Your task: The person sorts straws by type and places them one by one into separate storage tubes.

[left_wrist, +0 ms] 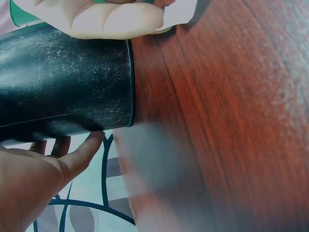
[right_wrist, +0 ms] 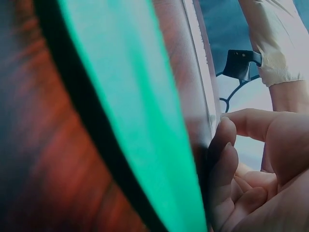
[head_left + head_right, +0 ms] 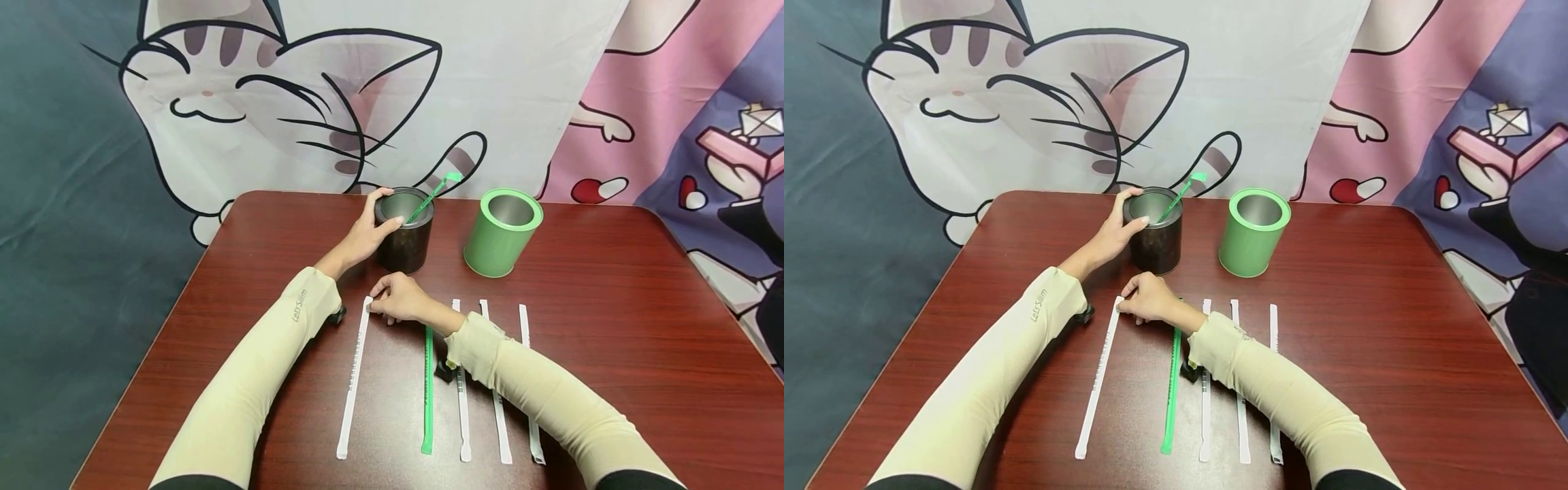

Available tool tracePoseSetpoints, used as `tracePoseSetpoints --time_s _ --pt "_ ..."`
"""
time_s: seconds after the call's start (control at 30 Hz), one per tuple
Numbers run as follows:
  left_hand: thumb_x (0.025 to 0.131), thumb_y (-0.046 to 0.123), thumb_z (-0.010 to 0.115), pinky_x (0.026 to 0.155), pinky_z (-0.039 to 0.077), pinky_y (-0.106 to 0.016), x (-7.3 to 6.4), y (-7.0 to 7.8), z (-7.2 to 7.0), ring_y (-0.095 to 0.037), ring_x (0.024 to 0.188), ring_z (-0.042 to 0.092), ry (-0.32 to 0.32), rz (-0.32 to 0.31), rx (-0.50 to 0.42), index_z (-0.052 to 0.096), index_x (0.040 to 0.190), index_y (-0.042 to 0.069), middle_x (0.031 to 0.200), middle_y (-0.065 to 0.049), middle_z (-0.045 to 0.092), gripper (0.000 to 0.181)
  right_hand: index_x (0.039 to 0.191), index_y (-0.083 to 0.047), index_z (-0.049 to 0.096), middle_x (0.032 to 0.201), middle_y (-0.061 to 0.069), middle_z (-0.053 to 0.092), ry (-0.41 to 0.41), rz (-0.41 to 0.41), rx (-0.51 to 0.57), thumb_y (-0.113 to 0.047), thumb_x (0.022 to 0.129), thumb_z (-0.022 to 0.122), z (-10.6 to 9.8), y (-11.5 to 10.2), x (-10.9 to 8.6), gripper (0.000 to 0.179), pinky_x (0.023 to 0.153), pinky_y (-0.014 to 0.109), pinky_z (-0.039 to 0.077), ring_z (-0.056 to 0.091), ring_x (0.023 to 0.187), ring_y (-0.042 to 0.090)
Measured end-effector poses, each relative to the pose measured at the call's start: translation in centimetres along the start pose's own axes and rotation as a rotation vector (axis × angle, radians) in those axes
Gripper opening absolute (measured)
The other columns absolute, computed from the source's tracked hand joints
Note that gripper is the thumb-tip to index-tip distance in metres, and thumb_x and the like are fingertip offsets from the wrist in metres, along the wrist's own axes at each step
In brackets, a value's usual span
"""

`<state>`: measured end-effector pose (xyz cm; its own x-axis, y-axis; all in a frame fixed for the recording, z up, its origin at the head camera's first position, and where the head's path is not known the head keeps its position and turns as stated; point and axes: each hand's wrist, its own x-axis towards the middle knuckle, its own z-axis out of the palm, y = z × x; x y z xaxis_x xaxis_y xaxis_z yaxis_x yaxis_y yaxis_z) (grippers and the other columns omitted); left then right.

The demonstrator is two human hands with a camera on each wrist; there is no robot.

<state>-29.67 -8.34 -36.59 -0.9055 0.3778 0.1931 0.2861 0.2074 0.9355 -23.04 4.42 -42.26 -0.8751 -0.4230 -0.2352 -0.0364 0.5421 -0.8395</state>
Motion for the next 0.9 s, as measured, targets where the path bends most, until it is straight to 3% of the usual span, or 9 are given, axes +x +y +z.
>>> tracePoseSetpoints --time_s 0.4,0.67,0.9 --pt "0.091 0.027 0.056 0.094 0.035 -0.038 -0.08 0.26 0.0 -0.022 0.109 0.049 -0.004 -0.009 0.0 0.025 0.139 0.018 0.131 -0.012 0.043 0.059 0.092 -0.009 0.062 0.062 -0.001 0.065 0.012 -0.032 -0.07 -0.022 0.071 0.079 0.14 0.18 0.17 0.03 0.044 0.03 0.047 0.058 0.042 0.016" --pt "0.09 0.027 0.056 0.094 0.035 -0.039 -0.11 0.33 0.0 -0.023 0.108 0.049 0.001 -0.008 0.006 0.025 0.14 0.016 0.132 -0.012 0.043 0.059 0.087 -0.013 0.066 0.06 -0.006 0.064 0.009 -0.061 -0.172 -0.02 0.071 0.078 0.14 -0.01 0.07 0.022 0.048 0.028 0.048 0.059 0.043 0.013" --pt "0.09 0.028 0.056 0.094 0.035 -0.039 -0.07 0.22 -0.01 -0.023 0.109 0.049 0.005 -0.014 0.007 0.025 0.139 0.018 0.134 -0.011 0.042 0.059 0.081 -0.015 0.066 0.061 -0.006 0.064 0.014 -0.053 -0.2 -0.02 0.074 0.076 0.21 -0.09 0.02 0.013 0.049 0.028 0.047 0.059 0.043 0.012"
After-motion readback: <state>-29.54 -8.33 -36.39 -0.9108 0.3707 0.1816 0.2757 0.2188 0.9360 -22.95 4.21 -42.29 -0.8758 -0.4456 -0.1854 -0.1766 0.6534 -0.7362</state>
